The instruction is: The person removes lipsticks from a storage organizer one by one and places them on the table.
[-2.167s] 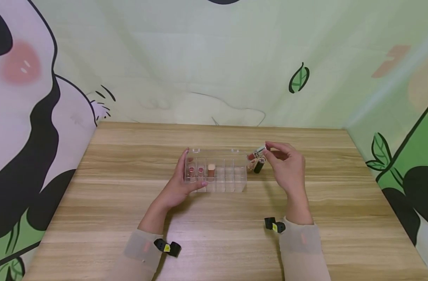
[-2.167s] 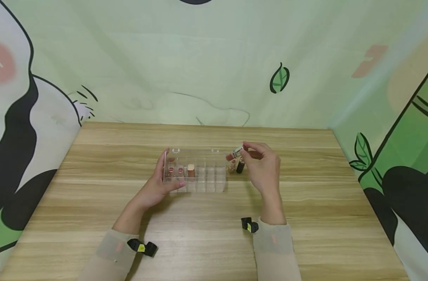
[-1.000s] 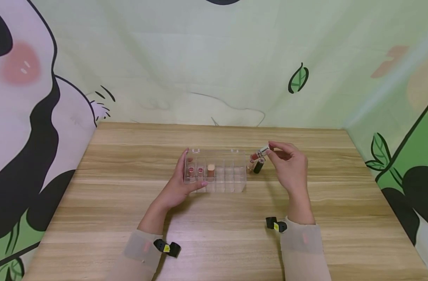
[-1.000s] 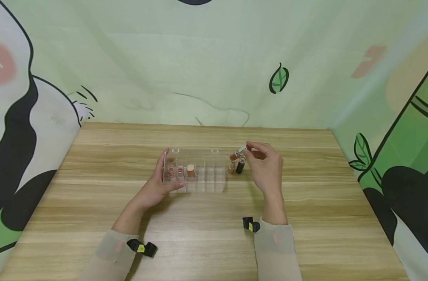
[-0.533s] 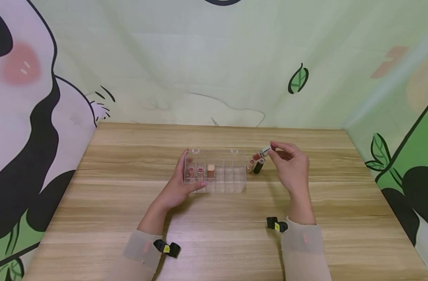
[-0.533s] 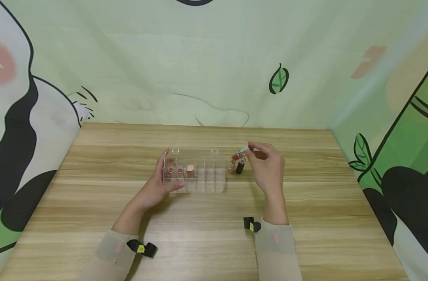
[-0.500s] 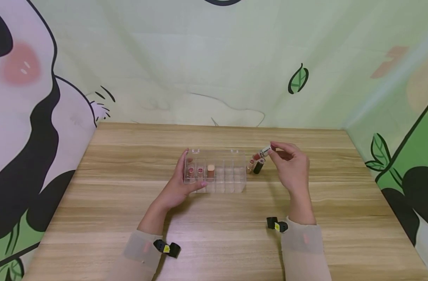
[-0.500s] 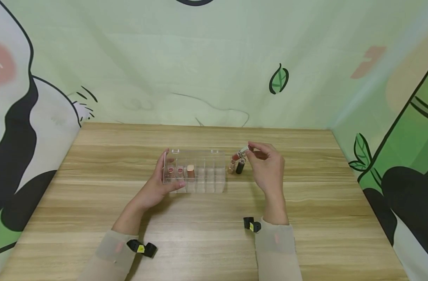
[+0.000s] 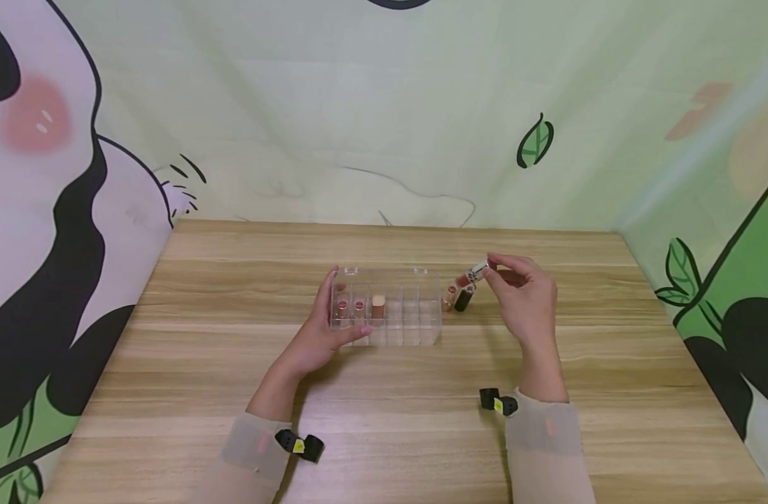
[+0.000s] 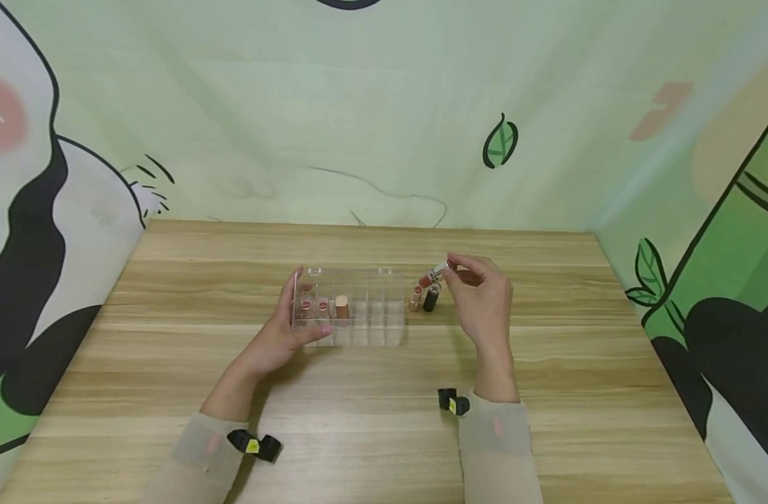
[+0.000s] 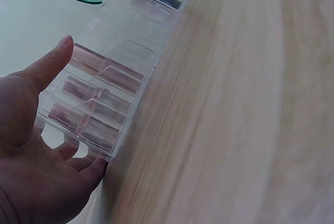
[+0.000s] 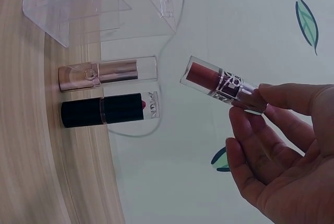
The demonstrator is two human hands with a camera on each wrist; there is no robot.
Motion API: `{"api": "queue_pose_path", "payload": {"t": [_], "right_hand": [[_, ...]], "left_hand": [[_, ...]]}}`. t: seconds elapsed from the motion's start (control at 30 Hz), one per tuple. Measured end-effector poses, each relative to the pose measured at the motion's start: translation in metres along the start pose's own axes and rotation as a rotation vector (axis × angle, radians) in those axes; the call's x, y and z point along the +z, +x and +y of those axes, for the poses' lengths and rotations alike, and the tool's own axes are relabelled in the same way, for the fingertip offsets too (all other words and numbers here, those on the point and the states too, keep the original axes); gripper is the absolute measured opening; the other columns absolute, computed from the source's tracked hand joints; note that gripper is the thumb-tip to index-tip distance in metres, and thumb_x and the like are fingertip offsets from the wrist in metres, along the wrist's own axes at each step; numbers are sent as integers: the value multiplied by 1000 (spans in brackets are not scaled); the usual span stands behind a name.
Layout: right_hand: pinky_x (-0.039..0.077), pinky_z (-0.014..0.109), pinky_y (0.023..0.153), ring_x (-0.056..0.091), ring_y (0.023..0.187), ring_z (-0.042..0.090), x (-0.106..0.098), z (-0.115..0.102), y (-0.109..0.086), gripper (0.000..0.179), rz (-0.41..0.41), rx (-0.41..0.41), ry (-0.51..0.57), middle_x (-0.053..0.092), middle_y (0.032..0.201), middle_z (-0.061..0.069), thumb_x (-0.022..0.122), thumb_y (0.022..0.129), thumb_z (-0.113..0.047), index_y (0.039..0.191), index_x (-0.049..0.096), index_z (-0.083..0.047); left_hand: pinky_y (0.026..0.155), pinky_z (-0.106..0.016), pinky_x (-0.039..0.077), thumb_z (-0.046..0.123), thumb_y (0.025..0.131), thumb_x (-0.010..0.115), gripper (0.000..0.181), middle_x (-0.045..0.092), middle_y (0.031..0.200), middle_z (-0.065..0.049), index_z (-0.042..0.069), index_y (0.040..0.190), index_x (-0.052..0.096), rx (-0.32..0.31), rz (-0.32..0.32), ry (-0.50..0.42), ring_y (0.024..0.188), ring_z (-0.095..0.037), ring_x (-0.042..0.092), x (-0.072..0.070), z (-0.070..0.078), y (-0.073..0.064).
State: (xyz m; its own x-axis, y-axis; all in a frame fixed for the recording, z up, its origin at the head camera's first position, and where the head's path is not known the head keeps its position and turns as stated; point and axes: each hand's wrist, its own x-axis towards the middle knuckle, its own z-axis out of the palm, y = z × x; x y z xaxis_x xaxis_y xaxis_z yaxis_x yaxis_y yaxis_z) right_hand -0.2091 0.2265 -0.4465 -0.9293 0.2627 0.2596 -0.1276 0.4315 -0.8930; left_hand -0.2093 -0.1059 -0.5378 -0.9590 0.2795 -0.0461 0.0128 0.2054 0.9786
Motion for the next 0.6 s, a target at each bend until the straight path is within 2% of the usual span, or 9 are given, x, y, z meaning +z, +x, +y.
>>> {"api": "queue_pose_path", "payload": {"t": [0.6], "right_hand": [[55,14,81,70,99,14,-1,1,1,23,10,-11,-17,74,119,12,76,100,-7,123,80,-4]], "left_hand": [[128,-65,12,26,90,89,121,20,173,-11,47,169,0,-2,-3,-11,161,-41,18,0,-1,0]]}}
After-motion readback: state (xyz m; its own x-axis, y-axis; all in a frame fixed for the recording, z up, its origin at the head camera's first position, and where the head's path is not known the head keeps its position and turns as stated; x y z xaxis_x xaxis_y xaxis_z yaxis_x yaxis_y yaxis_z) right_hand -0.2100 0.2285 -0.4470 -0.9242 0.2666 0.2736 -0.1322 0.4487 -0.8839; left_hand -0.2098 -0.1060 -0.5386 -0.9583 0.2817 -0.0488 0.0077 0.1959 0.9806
